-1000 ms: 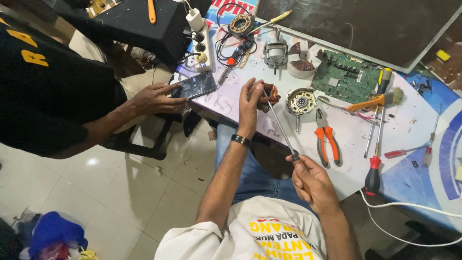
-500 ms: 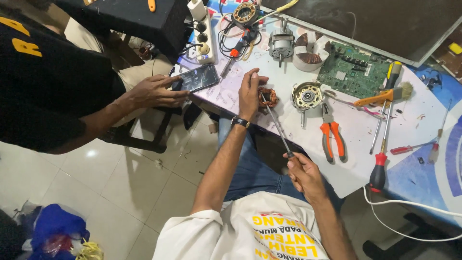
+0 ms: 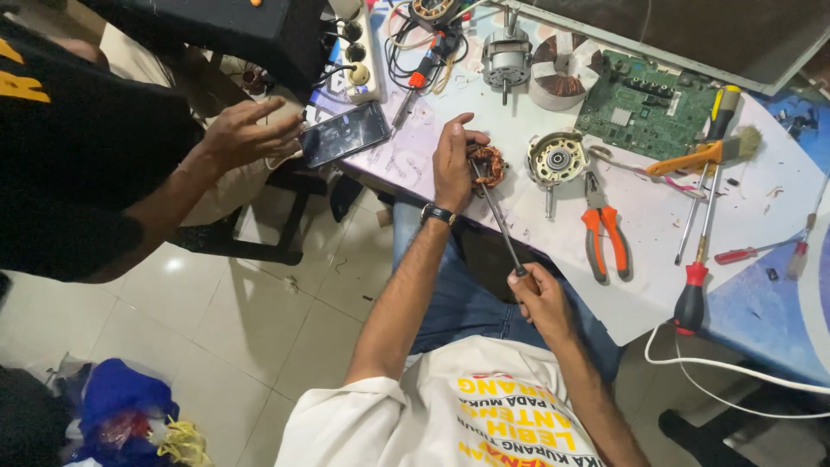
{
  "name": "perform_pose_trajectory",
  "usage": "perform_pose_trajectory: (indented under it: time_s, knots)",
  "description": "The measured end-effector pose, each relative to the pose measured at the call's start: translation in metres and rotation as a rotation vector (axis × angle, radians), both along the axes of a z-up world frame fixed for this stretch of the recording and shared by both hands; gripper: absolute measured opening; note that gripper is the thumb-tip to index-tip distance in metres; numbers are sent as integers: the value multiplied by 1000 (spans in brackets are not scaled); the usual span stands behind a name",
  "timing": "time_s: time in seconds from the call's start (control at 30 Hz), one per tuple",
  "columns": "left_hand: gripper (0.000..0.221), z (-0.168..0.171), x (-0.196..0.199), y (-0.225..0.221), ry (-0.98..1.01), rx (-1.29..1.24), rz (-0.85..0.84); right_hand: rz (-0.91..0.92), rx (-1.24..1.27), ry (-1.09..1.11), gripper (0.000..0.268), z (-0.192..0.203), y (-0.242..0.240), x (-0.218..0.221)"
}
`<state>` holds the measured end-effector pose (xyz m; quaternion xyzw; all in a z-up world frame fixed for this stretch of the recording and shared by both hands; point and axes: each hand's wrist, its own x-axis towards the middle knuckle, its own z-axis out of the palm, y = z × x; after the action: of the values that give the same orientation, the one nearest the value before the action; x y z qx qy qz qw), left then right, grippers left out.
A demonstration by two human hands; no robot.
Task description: The person is disassembling a small electric motor stator using pliers and a screwdriver at a repair bench.
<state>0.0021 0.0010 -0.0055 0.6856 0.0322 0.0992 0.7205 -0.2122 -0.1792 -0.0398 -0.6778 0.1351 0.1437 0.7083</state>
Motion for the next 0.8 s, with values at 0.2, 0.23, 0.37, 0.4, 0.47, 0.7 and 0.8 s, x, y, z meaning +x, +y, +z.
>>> perform_pose_trajectory:
  time_s: [0.2,0.23,0.37,0.4,0.47,0.7,0.8]
  knots:
    - [57,0,3,2,-7,11,1,-39,-42,8,23,-15,-1,5]
    - [60,5,2,1,6,10,-10,-34,-54,11,24,-16,-1,7]
    - [71,1,0,4,44,-37,-32,69,35,115,32,12,-5,15]
    - [71,2,-1,4,45,-37,-28,73,36,117,32,19,-5,17]
    - [77,4,-2,2,45,-63,-16,130,177,234,37,33,-5,22]
    - [84,-1,0,4,43,-95,-40,113,103,214,35,43,10,23]
    - [80,13,-5,5,21,-127,-45,67,117,164,36,43,20,22]
